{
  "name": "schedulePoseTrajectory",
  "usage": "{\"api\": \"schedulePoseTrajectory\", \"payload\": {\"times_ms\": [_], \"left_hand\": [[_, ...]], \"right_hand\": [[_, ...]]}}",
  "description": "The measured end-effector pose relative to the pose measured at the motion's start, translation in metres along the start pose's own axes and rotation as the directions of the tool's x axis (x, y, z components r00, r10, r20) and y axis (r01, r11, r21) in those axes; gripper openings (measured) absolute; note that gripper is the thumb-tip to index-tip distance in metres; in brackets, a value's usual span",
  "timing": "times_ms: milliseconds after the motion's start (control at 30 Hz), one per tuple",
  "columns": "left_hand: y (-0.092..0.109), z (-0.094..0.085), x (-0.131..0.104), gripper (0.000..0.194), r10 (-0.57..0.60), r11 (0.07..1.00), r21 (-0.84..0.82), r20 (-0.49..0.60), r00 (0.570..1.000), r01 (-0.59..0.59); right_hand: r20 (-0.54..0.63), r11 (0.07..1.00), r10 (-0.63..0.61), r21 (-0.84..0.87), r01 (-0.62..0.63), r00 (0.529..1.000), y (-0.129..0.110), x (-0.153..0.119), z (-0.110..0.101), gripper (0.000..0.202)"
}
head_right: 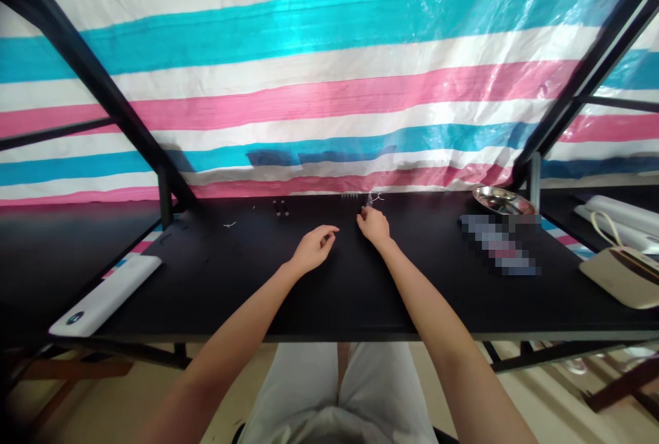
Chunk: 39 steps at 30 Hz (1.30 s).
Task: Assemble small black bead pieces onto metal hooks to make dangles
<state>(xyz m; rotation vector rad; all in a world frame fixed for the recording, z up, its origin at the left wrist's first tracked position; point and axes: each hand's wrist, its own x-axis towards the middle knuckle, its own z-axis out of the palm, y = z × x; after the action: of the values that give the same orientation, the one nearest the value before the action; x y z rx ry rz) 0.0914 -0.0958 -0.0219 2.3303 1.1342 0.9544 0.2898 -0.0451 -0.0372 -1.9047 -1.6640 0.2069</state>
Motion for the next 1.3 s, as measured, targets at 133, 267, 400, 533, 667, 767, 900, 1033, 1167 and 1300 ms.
{"api": "schedulePoseTrajectory", "payload": {"times_ms": [133, 267, 400, 533, 667, 767, 900, 1033, 1167, 1300], "left_hand": [[0.003, -0.001, 0.000, 0.029, 0.009, 1.000, 0.000, 0.024, 1.000, -0.009], [0.005, -0.002, 0.000, 0.029, 0.002, 1.000, -0.012, 0.030, 1.000, -0.002], [0.005, -0.002, 0.000, 0.027, 0.006, 1.000, -0.009, 0.031, 1.000, -0.005], [0.005, -0.002, 0.000, 0.026, 0.005, 1.000, -0.009, 0.021, 1.000, -0.005], [0.004, -0.001, 0.000, 0.025, 0.004, 1.000, 0.007, 0.025, 1.000, -0.004], [0.002, 0.000, 0.000, 0.024, 0.019, 0.999, 0.027, 0.026, 0.999, -0.020], [0.003, -0.001, 0.000, 0.024, 0.026, 0.999, 0.042, 0.038, 0.999, -0.028], [0.004, -0.001, 0.000, 0.024, 0.010, 0.999, 0.034, 0.043, 0.999, -0.011], [0.004, 0.000, 0.000, 0.023, 0.012, 1.000, 0.021, 0.047, 0.999, -0.013], [0.002, 0.000, 0.000, 0.023, 0.024, 0.999, 0.033, 0.043, 0.999, -0.025]], "right_hand": [[-0.020, 1.000, -0.014, 0.004, 0.014, 1.000, 0.003, 0.000, 0.002, 0.018], [-0.033, 0.999, -0.041, -0.005, 0.041, 0.999, 0.005, -0.003, 0.003, 0.018], [-0.024, 0.999, -0.051, 0.005, 0.051, 0.998, 0.007, -0.004, 0.002, 0.018], [-0.002, 0.998, -0.056, 0.038, 0.056, 0.998, 0.011, -0.003, 0.001, 0.015], [0.023, 0.998, -0.016, 0.056, 0.015, 1.000, 0.017, -0.001, -0.002, 0.016], [0.017, 0.999, 0.032, 0.041, -0.033, 0.999, 0.022, 0.000, -0.005, 0.015], [0.007, 0.995, 0.081, 0.060, -0.082, 0.997, 0.025, 0.001, -0.007, 0.016], [0.014, 0.994, 0.101, 0.043, -0.102, 0.995, 0.026, 0.001, -0.008, 0.017], [0.001, 0.994, 0.106, 0.025, -0.106, 0.994, 0.024, 0.000, -0.008, 0.019], [0.001, 0.991, 0.133, 0.011, -0.133, 0.991, 0.020, -0.001, -0.009, 0.021]]}}
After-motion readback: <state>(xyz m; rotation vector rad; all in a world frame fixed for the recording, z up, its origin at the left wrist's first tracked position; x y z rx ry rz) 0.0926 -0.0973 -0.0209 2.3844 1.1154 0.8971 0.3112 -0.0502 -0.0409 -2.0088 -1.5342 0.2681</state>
